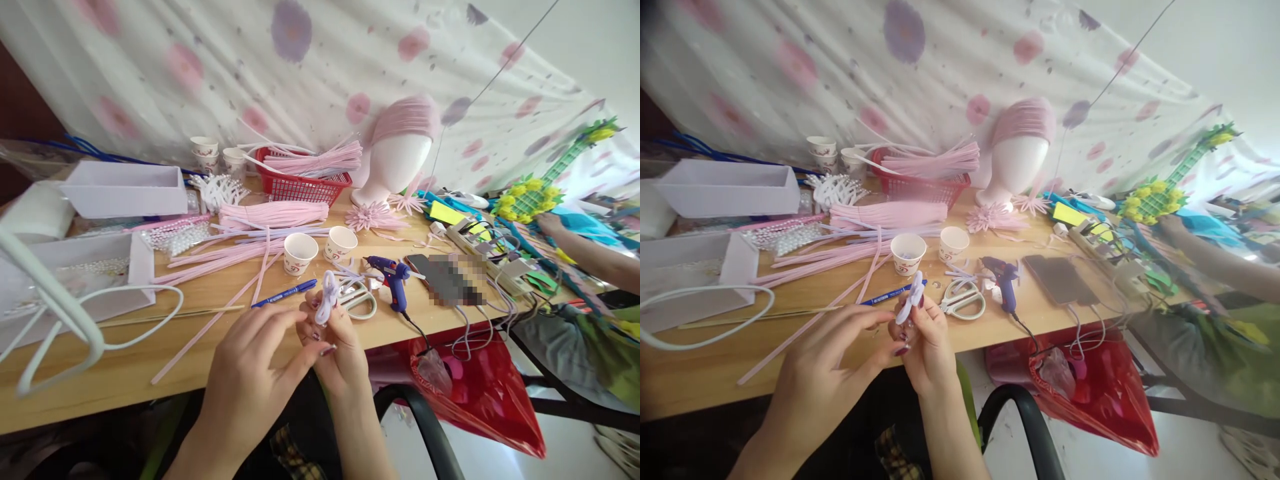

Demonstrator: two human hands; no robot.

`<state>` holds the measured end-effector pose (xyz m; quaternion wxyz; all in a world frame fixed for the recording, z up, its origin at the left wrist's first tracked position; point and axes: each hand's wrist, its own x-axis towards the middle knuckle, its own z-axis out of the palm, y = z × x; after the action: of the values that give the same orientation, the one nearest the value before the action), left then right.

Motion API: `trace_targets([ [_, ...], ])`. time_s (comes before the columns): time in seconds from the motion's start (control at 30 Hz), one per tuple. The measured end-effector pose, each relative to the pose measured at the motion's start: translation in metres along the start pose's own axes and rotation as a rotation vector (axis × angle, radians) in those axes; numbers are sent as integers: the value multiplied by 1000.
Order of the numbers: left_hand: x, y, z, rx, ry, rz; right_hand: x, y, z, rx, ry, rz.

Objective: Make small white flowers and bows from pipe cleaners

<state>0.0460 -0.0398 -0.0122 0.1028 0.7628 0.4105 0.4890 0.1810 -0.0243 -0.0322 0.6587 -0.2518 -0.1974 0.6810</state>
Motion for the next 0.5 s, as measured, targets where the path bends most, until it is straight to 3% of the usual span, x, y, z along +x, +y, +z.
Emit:
trace_targets([
  [0.1,3,2,3,12,15,47,-1,-1,-2,-105,55,-45],
  [0.2,5,3,1,-79,36,-3,-1,-1,-4,-162,129,-125],
  [0.33,4,9,-2,-351,34,-191,-2,3,-6,-288,178,-195],
  [0.43,1,9,-1,-592,-50,-373,-1,4,-8,-347,193,-201],
  [0.5,-3,6,-2,-685,-130,-424,2,0,-9,-320,213,-230],
])
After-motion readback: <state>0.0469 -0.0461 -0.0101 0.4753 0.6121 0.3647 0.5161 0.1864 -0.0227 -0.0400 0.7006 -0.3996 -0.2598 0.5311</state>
